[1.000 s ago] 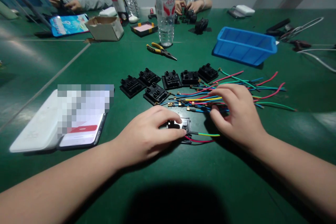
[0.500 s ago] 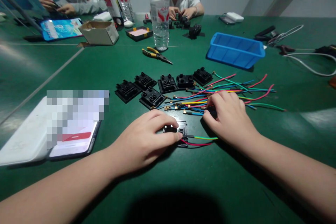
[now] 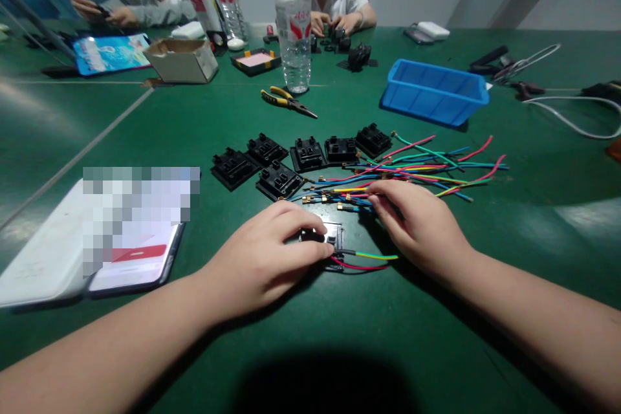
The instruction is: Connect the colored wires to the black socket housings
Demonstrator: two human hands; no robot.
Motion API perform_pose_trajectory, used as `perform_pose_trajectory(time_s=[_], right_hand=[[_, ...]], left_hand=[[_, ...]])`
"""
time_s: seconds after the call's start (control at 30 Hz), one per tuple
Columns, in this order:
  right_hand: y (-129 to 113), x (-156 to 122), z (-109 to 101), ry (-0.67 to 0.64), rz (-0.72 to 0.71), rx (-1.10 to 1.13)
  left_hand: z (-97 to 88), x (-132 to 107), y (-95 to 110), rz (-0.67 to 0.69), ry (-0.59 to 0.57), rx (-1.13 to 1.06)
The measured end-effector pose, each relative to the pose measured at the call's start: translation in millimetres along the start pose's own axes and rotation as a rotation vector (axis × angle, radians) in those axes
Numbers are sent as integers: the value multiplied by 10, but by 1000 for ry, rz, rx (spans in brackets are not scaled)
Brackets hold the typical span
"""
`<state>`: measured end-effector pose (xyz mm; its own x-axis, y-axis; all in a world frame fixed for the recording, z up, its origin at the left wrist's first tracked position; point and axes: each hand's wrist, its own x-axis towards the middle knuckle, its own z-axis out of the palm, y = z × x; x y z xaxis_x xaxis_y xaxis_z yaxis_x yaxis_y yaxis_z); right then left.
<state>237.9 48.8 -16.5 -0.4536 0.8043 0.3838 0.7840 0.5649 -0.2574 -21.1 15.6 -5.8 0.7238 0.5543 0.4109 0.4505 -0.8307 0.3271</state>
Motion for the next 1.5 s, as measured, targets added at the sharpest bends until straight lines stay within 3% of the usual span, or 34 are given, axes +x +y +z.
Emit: perform_pose_trajectory(time_s=[0.17,0.43,1.5], right_hand=[[-20,-3,12,-13,-7,72],[-2,-14,42,86,-30,189],[25,13,18,-7,-21,106]], left_hand=[[-11,2,-10,-4,5,-13],[-2,12,-12,-18,8,-26],[5,8,-17,-44,4,-60]])
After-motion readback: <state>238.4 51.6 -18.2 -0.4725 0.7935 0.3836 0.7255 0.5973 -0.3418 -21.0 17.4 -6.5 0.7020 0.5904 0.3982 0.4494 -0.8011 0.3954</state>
